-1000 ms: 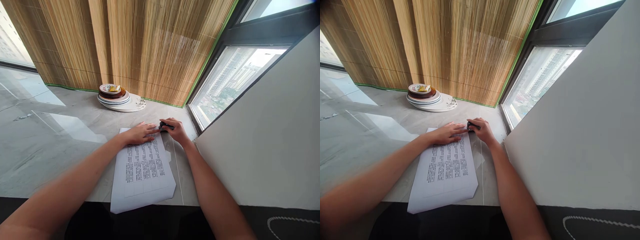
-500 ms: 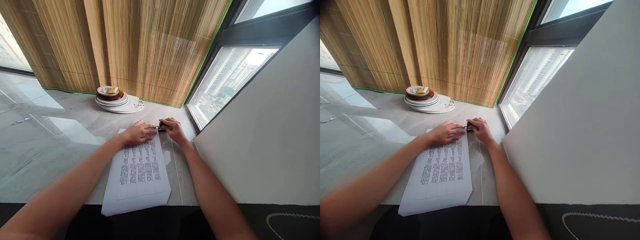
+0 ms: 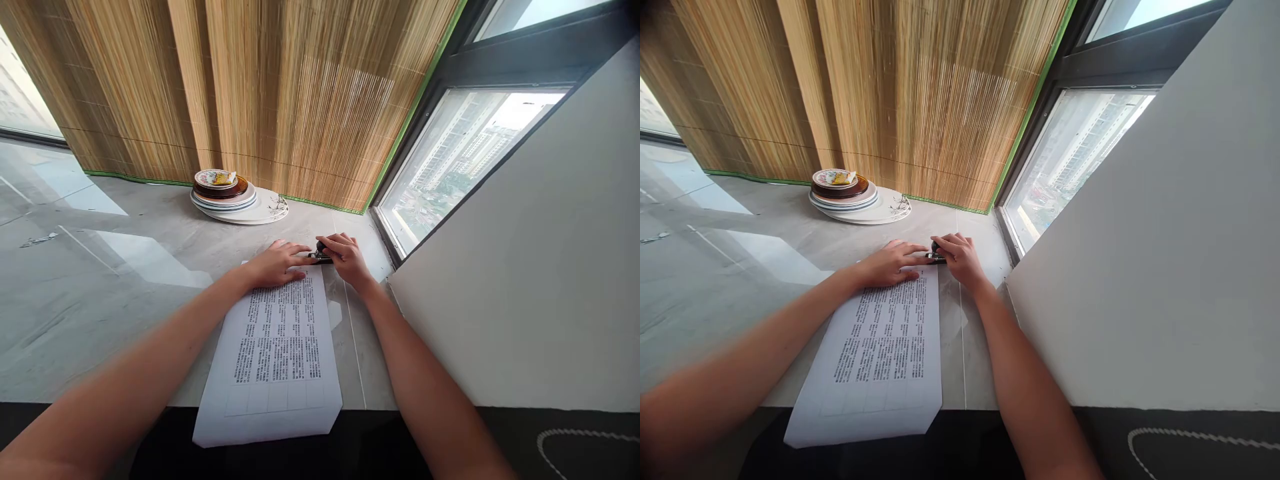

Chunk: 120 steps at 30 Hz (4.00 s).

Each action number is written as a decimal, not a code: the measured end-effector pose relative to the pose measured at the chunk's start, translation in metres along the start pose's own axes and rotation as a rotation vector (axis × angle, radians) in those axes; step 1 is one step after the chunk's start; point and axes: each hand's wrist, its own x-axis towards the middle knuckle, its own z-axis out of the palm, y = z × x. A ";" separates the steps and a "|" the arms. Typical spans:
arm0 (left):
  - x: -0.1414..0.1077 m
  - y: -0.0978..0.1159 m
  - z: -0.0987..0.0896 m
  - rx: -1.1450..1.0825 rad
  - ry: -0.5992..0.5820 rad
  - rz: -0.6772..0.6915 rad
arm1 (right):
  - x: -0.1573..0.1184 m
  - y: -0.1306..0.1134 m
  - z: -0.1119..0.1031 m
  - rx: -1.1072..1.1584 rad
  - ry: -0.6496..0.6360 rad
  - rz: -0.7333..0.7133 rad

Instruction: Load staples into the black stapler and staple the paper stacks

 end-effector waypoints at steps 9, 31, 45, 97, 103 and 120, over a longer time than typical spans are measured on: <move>0.002 -0.004 0.000 -0.050 0.096 -0.154 | -0.002 0.004 -0.004 -0.027 -0.010 -0.004; 0.000 -0.001 0.000 0.063 -0.081 0.016 | 0.000 -0.010 -0.005 -0.021 -0.035 -0.038; -0.002 0.000 0.000 0.056 -0.192 -0.001 | 0.002 -0.014 0.001 -0.054 -0.039 -0.029; -0.002 -0.002 0.006 -0.055 -0.122 -0.010 | 0.010 -0.033 0.013 -0.263 -0.100 0.027; -0.002 -0.004 0.006 -0.056 -0.123 -0.003 | 0.009 -0.032 0.016 -0.257 -0.086 0.038; -0.001 0.002 0.002 -0.055 -0.147 -0.029 | 0.007 -0.028 0.016 -0.204 -0.056 0.023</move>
